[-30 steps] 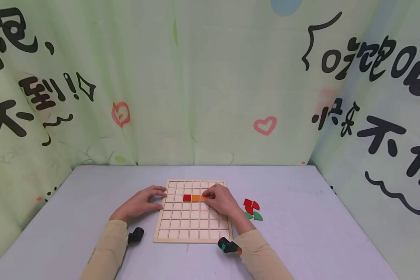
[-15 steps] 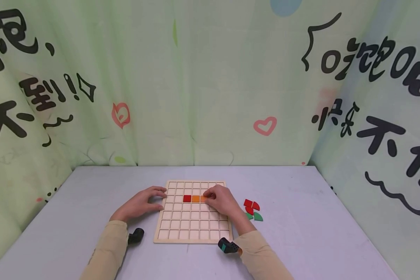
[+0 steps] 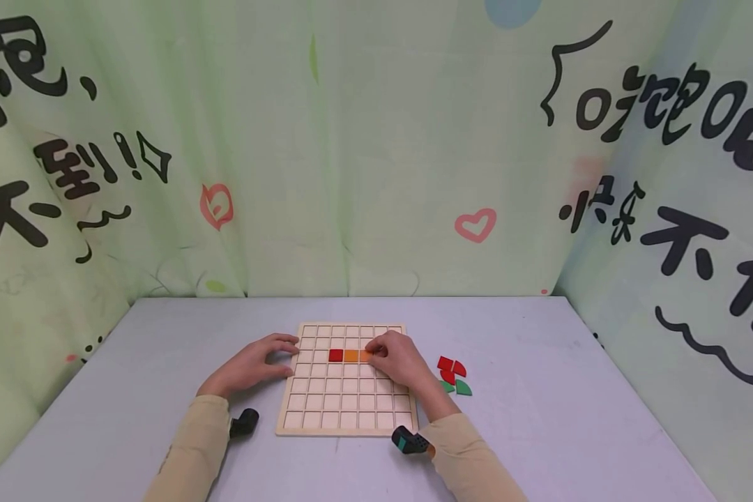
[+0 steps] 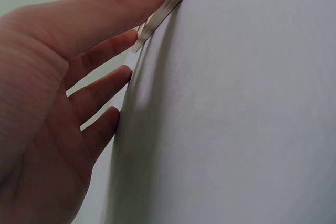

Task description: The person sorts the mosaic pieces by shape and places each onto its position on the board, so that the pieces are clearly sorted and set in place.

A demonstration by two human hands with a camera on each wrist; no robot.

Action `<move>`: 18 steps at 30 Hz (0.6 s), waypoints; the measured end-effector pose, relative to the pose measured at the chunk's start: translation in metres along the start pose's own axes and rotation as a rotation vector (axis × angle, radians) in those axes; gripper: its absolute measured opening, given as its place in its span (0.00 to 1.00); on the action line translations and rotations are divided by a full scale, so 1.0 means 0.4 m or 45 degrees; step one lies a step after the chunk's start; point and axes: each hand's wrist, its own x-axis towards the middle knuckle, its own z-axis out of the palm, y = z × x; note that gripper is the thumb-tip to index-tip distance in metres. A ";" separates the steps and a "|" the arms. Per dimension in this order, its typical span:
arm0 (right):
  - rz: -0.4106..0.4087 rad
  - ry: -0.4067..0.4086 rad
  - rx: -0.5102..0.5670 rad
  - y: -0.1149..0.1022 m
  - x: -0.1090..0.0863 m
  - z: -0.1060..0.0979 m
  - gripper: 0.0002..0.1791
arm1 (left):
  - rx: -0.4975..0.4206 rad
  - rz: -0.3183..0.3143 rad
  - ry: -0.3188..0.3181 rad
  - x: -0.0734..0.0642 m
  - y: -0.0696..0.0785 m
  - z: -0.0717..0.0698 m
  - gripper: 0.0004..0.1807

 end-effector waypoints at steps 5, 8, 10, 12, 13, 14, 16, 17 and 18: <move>0.016 0.000 -0.006 -0.003 0.003 0.001 0.09 | 0.000 0.002 0.004 -0.002 0.000 0.000 0.18; 0.019 0.008 -0.008 -0.002 0.003 0.001 0.09 | 0.000 0.002 0.003 -0.002 0.000 -0.001 0.18; 0.018 0.011 -0.004 -0.001 0.002 -0.001 0.09 | -0.001 0.004 0.002 -0.003 0.002 -0.001 0.18; 0.023 0.016 -0.001 -0.001 0.000 -0.003 0.10 | -0.002 0.005 0.000 -0.003 0.002 -0.001 0.18; 0.027 0.017 0.004 -0.002 0.000 -0.006 0.10 | 0.000 0.007 -0.001 -0.003 0.002 -0.002 0.18; 0.031 0.019 0.008 -0.003 -0.001 -0.008 0.11 | 0.001 0.008 -0.001 -0.003 0.002 -0.002 0.18; 0.047 0.022 0.020 -0.005 -0.003 -0.012 0.12 | 0.004 0.011 -0.002 -0.004 0.001 -0.002 0.18; 0.056 0.022 0.029 -0.006 -0.005 -0.015 0.12 | 0.007 0.013 -0.002 -0.004 0.001 -0.002 0.18; 0.065 0.022 0.039 -0.005 -0.006 -0.018 0.13 | 0.007 0.015 -0.001 -0.004 0.001 -0.002 0.18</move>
